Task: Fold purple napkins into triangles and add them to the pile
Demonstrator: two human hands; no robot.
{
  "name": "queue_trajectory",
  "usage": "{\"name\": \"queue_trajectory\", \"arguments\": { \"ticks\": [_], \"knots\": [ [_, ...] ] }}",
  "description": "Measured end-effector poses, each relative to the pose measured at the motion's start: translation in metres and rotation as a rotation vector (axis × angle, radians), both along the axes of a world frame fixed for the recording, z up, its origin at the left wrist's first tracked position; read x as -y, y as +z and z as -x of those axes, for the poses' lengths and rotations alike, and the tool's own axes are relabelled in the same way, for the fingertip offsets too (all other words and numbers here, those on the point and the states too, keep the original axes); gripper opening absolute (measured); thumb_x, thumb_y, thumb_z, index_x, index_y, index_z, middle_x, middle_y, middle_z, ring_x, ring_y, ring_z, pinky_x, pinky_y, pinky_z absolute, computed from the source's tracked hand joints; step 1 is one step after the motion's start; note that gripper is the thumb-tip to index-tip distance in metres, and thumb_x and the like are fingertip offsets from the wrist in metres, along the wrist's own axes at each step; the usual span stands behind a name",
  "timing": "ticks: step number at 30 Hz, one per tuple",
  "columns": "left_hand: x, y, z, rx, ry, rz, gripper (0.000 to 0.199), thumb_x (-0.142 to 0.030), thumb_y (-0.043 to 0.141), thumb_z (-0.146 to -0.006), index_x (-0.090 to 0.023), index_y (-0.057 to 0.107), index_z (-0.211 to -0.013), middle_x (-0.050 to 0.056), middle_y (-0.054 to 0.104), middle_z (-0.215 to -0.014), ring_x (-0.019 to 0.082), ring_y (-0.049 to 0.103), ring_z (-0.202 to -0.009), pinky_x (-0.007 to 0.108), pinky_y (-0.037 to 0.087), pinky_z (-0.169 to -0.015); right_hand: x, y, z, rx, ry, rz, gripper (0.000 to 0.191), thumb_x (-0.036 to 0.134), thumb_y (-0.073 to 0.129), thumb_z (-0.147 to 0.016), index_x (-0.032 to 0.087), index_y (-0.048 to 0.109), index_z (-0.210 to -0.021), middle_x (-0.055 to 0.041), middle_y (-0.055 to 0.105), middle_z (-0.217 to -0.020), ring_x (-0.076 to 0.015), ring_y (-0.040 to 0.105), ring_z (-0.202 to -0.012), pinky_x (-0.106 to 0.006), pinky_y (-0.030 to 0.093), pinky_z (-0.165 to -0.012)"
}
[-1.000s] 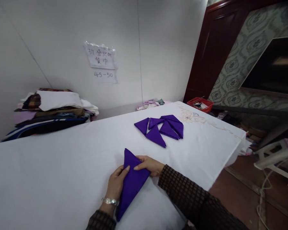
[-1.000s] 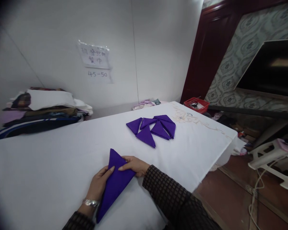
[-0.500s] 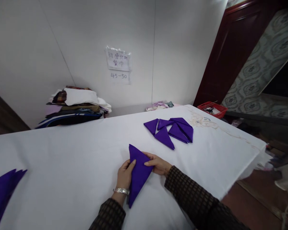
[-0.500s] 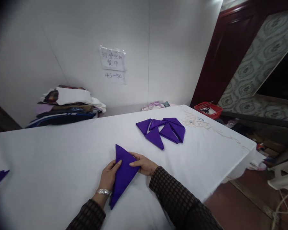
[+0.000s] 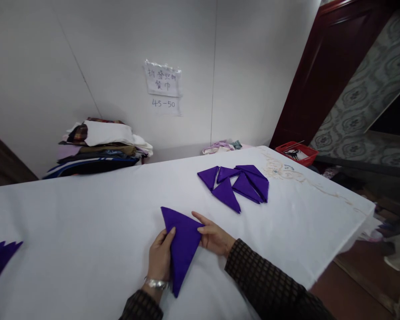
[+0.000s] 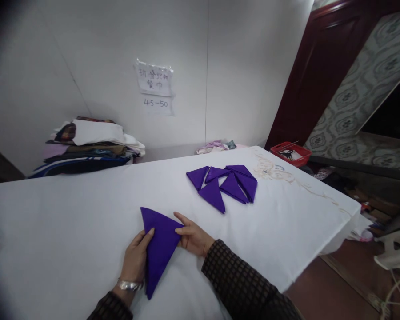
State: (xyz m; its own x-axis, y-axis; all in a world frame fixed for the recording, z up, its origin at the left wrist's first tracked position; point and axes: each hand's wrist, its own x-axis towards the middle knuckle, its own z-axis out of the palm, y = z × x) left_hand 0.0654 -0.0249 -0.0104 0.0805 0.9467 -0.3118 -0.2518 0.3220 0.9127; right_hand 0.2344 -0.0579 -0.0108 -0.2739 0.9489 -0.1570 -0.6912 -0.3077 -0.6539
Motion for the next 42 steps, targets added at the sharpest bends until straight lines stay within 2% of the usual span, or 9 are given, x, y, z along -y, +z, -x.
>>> {"name": "queue_trajectory", "arguments": {
  "ticks": [4,8,11,15,24,30,35,39,42],
  "knots": [
    [0.000,0.000,0.003,0.011,0.072,0.029,0.043,-0.044,0.075,-0.062,-0.017,0.066,-0.094,0.003,0.072,-0.083,0.019,0.066,-0.072,0.029,0.054,-0.066,0.004,0.002,0.021,-0.011,-0.067,-0.007,0.066,0.016,0.077,-0.063,0.026,0.051,-0.123,-0.0010,0.066,-0.106,-0.0135,0.063,-0.087,-0.028,0.047,-0.080],
    [-0.001,-0.002,0.003,-0.004,0.073,0.023,0.043,-0.044,0.074,-0.063,-0.017,0.066,-0.096,0.004,0.072,-0.087,0.021,0.067,-0.079,0.030,0.054,-0.071,0.005,0.000,0.035,0.056,-0.080,-0.074,0.050,0.016,0.076,-0.062,0.016,0.062,-0.110,-0.0067,0.069,-0.100,-0.0193,0.064,-0.088,-0.035,0.047,-0.083],
    [0.000,-0.002,0.002,0.034,0.019,-0.018,0.043,-0.043,0.076,-0.062,-0.017,0.066,-0.095,0.004,0.072,-0.091,0.022,0.066,-0.085,0.031,0.054,-0.075,0.000,0.001,0.030,0.064,-0.145,-0.094,0.047,0.015,0.076,-0.059,0.013,0.064,-0.104,-0.0070,0.070,-0.093,-0.0210,0.065,-0.086,-0.036,0.047,-0.084],
    [0.003,0.004,-0.002,0.148,-0.082,-0.013,0.051,-0.039,0.078,-0.059,-0.017,0.065,-0.102,0.008,0.071,-0.100,0.025,0.066,-0.091,0.035,0.054,-0.076,-0.005,0.007,0.012,0.091,-0.220,-0.068,0.058,0.013,0.077,-0.054,0.017,0.061,-0.110,-0.0035,0.071,-0.087,-0.0205,0.066,-0.081,-0.036,0.048,-0.081],
    [0.011,0.017,-0.012,0.082,-0.110,-0.044,0.052,-0.036,0.078,-0.058,-0.016,0.064,-0.104,0.009,0.071,-0.102,0.025,0.067,-0.085,0.035,0.054,-0.071,0.009,0.020,0.000,0.176,-0.107,-0.083,0.058,0.015,0.078,-0.056,0.019,0.057,-0.110,-0.0037,0.069,-0.097,-0.0206,0.064,-0.088,-0.037,0.047,-0.085],
    [-0.002,0.026,-0.048,0.084,-0.169,-0.099,0.047,-0.037,0.076,-0.059,-0.014,0.063,-0.098,0.008,0.071,-0.091,0.020,0.065,-0.076,0.032,0.051,-0.069,-0.004,0.038,-0.039,0.272,-0.112,-0.080,0.056,0.012,0.076,-0.055,0.019,0.056,-0.107,-0.0027,0.070,-0.094,-0.0181,0.065,-0.082,-0.035,0.048,-0.082],
    [-0.023,0.031,-0.095,0.201,-0.156,-0.024,0.038,-0.032,0.074,-0.059,-0.016,0.061,-0.091,0.005,0.070,-0.085,0.015,0.064,-0.068,0.031,0.050,-0.069,-0.026,0.055,-0.088,0.404,-0.146,-0.101,0.055,0.011,0.075,-0.053,0.021,0.055,-0.104,0.0005,0.069,-0.088,-0.0162,0.064,-0.073,-0.032,0.049,-0.075],
    [-0.036,0.031,-0.124,0.392,-0.133,0.052,0.031,-0.022,0.072,-0.060,-0.017,0.057,-0.087,0.002,0.069,-0.083,0.013,0.065,-0.070,0.030,0.050,-0.075,-0.037,0.059,-0.117,0.440,-0.154,-0.079,0.055,0.008,0.073,-0.054,0.022,0.054,-0.103,0.0014,0.069,-0.088,-0.0155,0.064,-0.076,-0.031,0.048,-0.077],
    [-0.041,0.027,-0.136,0.422,-0.141,0.096,0.027,-0.018,0.070,-0.063,-0.017,0.055,-0.086,0.001,0.068,-0.077,0.012,0.064,-0.065,0.027,0.051,-0.069,-0.043,0.057,-0.132,0.465,-0.155,-0.070,0.056,0.007,0.072,-0.053,0.022,0.054,-0.104,0.0018,0.069,-0.089,-0.0151,0.064,-0.076,-0.029,0.048,-0.077]
  ]
}}
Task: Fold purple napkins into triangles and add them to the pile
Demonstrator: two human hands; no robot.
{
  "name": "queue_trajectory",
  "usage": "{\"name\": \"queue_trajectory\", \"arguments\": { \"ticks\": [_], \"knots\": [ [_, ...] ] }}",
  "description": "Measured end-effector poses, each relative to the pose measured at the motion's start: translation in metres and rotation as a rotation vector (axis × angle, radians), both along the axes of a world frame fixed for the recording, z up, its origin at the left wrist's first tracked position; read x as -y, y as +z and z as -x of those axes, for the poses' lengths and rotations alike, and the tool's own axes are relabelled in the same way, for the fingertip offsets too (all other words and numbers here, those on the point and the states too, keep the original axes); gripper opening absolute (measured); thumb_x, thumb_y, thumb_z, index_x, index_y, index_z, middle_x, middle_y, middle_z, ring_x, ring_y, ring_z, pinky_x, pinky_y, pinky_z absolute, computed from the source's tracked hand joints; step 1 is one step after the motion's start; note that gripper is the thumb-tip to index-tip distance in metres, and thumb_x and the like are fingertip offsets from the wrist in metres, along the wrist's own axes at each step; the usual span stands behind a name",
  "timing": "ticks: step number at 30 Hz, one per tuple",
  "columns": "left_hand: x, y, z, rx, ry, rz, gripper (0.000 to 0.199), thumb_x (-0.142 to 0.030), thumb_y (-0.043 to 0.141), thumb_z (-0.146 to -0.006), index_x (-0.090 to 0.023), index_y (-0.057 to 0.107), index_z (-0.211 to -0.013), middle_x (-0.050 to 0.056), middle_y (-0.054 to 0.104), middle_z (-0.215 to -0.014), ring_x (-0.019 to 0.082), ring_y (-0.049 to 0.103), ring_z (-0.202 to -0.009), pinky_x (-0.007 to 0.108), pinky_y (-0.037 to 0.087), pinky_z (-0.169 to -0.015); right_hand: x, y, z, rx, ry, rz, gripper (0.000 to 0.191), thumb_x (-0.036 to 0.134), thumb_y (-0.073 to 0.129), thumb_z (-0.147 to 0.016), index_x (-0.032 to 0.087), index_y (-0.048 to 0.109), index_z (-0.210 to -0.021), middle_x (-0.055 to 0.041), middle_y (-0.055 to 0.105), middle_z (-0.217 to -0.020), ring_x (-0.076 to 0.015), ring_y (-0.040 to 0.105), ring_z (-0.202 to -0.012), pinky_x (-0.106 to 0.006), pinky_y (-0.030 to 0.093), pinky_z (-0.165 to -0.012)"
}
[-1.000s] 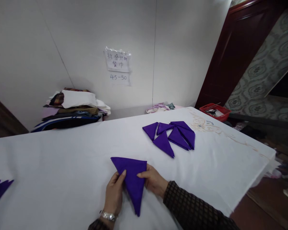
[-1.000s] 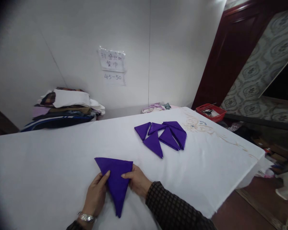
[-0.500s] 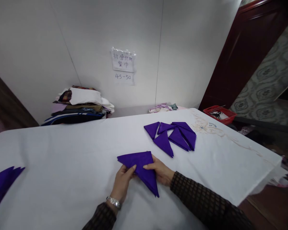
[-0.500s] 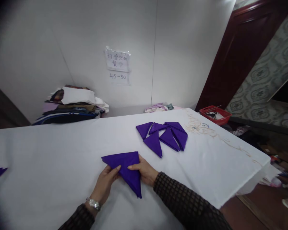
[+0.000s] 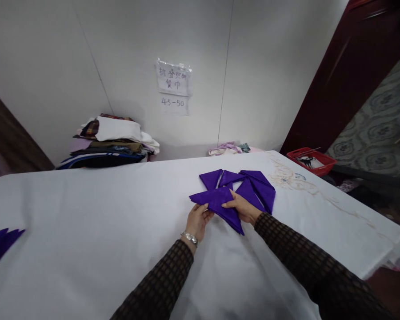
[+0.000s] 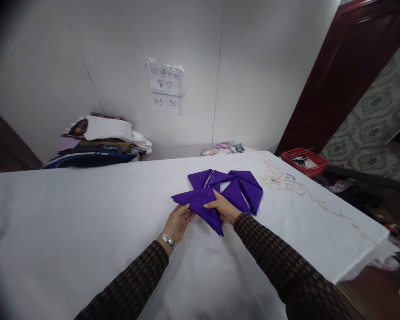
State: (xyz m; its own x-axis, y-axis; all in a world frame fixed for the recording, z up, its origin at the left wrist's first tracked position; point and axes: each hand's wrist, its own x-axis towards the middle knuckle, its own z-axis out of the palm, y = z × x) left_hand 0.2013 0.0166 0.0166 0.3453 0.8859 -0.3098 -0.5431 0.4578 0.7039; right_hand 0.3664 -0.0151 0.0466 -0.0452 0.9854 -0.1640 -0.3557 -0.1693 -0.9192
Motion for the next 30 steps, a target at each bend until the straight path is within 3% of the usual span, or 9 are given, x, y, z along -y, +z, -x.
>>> {"name": "queue_trajectory", "arguments": {
  "ticks": [7,10,15,21,28,30],
  "knots": [
    [-0.005,-0.018,-0.003,-0.137,0.024,0.009,0.023,-0.021,0.067,-0.069,-0.016,0.055,-0.087,0.003,0.068,-0.079,0.014,0.066,-0.065,0.026,0.051,-0.063,-0.024,0.009,-0.043,0.090,0.030,-0.067,0.062,0.007,0.071,-0.055,0.027,0.055,-0.111,0.0019,0.070,-0.092,-0.0175,0.066,-0.079,-0.031,0.051,-0.076],
    [0.001,-0.031,-0.003,-0.258,0.010,-0.175,0.024,-0.027,0.068,-0.068,-0.016,0.057,-0.086,0.002,0.067,-0.074,0.012,0.064,-0.062,0.026,0.050,-0.063,-0.046,0.019,-0.071,0.141,-0.032,-0.100,0.061,0.007,0.069,-0.056,0.027,0.055,-0.112,0.0008,0.071,-0.092,-0.0193,0.067,-0.078,-0.034,0.052,-0.076],
    [0.016,-0.045,-0.007,-0.450,-0.193,-0.460,0.014,-0.028,0.062,-0.070,-0.016,0.060,-0.078,-0.001,0.063,-0.065,0.011,0.058,-0.060,0.024,0.046,-0.060,-0.094,0.031,-0.124,0.249,-0.163,-0.134,0.059,0.005,0.069,-0.053,0.026,0.057,-0.107,0.0018,0.071,-0.088,-0.0192,0.067,-0.074,-0.035,0.054,-0.075],
    [0.017,-0.051,-0.005,-0.568,-0.290,-0.554,0.013,-0.026,0.054,-0.077,-0.016,0.060,-0.080,-0.001,0.061,-0.067,0.011,0.055,-0.063,0.023,0.043,-0.060,-0.156,0.032,-0.166,0.397,-0.240,-0.045,0.048,0.009,0.067,-0.057,0.024,0.055,-0.101,0.0016,0.071,-0.079,-0.0176,0.066,-0.067,-0.033,0.055,-0.070],
    [0.021,-0.048,-0.001,-0.693,-0.340,-0.607,0.012,-0.022,0.051,-0.078,-0.017,0.061,-0.078,-0.002,0.060,-0.067,0.010,0.050,-0.062,0.021,0.038,-0.058,-0.218,0.019,-0.179,0.596,-0.096,0.101,0.056,0.006,0.063,-0.055,0.023,0.050,-0.107,0.0033,0.067,-0.073,-0.0147,0.063,-0.059,-0.028,0.053,-0.062],
    [0.022,-0.044,-0.001,-0.708,-0.353,-0.604,0.012,-0.022,0.051,-0.078,-0.017,0.062,-0.077,-0.002,0.061,-0.067,0.010,0.051,-0.062,0.020,0.038,-0.059,-0.233,0.015,-0.181,0.742,-0.062,0.110,0.055,0.006,0.060,-0.056,0.021,0.052,-0.108,0.0026,0.067,-0.072,-0.0154,0.062,-0.058,-0.027,0.052,-0.059]
  ]
}}
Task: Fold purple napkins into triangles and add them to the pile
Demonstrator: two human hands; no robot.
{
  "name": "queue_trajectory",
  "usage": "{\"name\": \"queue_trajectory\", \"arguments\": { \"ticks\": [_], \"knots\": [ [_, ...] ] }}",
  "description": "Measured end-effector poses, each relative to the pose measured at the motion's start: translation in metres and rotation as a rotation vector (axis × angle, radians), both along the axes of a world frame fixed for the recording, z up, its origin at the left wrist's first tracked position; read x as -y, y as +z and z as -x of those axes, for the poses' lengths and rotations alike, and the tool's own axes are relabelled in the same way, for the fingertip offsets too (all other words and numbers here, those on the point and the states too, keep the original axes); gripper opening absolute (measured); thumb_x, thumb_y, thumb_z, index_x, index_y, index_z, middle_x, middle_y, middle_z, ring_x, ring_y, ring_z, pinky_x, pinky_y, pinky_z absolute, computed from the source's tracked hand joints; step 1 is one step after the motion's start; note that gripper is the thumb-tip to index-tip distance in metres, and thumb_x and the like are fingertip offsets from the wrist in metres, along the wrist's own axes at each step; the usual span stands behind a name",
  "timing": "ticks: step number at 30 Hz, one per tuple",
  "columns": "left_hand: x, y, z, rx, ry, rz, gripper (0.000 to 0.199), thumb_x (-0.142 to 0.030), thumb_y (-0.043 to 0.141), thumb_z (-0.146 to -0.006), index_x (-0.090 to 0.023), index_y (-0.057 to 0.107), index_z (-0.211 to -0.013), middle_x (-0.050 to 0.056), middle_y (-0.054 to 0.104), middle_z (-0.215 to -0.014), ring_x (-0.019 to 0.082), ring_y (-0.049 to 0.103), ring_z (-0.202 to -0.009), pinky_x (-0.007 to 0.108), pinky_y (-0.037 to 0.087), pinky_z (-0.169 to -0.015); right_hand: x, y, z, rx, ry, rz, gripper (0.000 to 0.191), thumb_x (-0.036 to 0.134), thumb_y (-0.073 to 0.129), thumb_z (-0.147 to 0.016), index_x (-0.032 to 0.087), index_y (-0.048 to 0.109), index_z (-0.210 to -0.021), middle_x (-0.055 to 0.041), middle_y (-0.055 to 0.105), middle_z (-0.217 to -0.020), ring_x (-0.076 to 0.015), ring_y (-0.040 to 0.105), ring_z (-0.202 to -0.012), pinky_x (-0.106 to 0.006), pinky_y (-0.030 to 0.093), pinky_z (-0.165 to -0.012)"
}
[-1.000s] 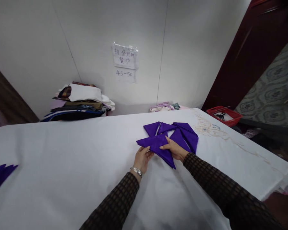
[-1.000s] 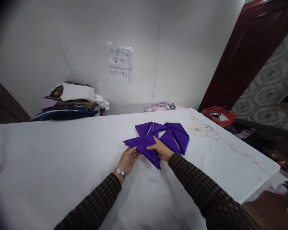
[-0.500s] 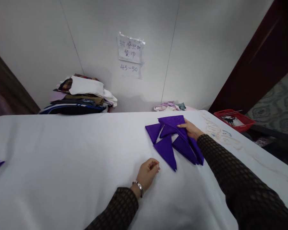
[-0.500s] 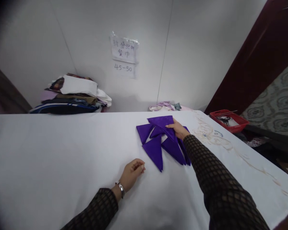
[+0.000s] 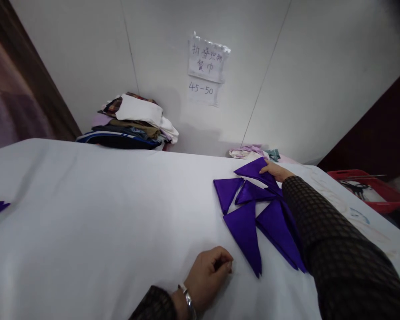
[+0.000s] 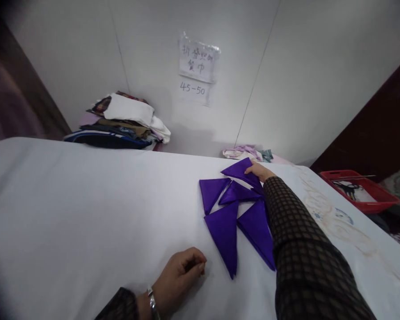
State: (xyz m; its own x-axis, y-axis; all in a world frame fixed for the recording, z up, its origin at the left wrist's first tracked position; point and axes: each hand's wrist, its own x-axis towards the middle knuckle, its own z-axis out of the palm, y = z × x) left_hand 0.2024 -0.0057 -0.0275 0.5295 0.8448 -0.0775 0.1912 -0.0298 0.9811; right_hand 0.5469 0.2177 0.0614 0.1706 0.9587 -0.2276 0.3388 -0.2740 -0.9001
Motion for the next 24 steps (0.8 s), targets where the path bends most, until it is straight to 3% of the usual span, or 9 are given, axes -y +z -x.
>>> {"name": "queue_trajectory", "arguments": {
  "ticks": [5,10,16,20,24],
  "knots": [
    [0.002,0.007,0.000,-0.042,-0.005,-0.024,0.012,-0.019,0.051,-0.079,-0.018,0.063,-0.078,-0.002,0.063,-0.070,0.010,0.054,-0.066,0.020,0.039,-0.062,-0.036,-0.010,-0.004,0.687,0.068,-0.026,0.052,0.006,0.057,-0.054,0.017,0.059,-0.105,-0.0016,0.068,-0.080,-0.0184,0.061,-0.071,-0.025,0.047,-0.060],
    [0.003,0.007,0.001,-0.050,-0.013,-0.029,0.013,-0.018,0.050,-0.078,-0.018,0.063,-0.079,-0.002,0.064,-0.071,0.011,0.055,-0.067,0.020,0.039,-0.063,-0.055,-0.026,-0.011,0.885,0.094,0.065,0.065,0.005,0.057,-0.052,0.014,0.057,-0.116,-0.0087,0.069,-0.090,-0.0230,0.061,-0.080,-0.027,0.045,-0.065],
    [0.003,0.011,0.000,-0.077,-0.008,0.000,0.014,-0.019,0.051,-0.076,-0.018,0.064,-0.078,-0.003,0.061,-0.068,0.011,0.053,-0.064,0.021,0.039,-0.061,-0.045,-0.047,-0.022,1.060,0.076,0.145,0.080,0.013,0.055,-0.063,0.010,0.034,-0.141,-0.0192,0.060,-0.118,-0.0291,0.059,-0.101,-0.035,0.046,-0.080],
    [0.003,0.011,0.000,-0.078,-0.009,0.015,0.014,-0.020,0.051,-0.077,-0.019,0.065,-0.080,-0.003,0.061,-0.069,0.011,0.053,-0.066,0.021,0.039,-0.062,-0.035,-0.056,-0.027,1.150,0.025,0.120,0.086,0.013,0.053,-0.067,0.015,0.021,-0.147,-0.0197,0.059,-0.121,-0.0318,0.058,-0.106,-0.042,0.044,-0.084],
    [0.003,0.010,0.000,-0.077,-0.006,0.007,0.014,-0.020,0.051,-0.077,-0.019,0.065,-0.080,-0.002,0.063,-0.070,0.011,0.054,-0.066,0.021,0.039,-0.062,-0.036,-0.065,-0.036,1.111,0.014,-0.005,0.085,0.008,0.051,-0.065,0.014,0.027,-0.145,-0.0182,0.062,-0.117,-0.0301,0.059,-0.105,-0.040,0.044,-0.087]
  ]
}}
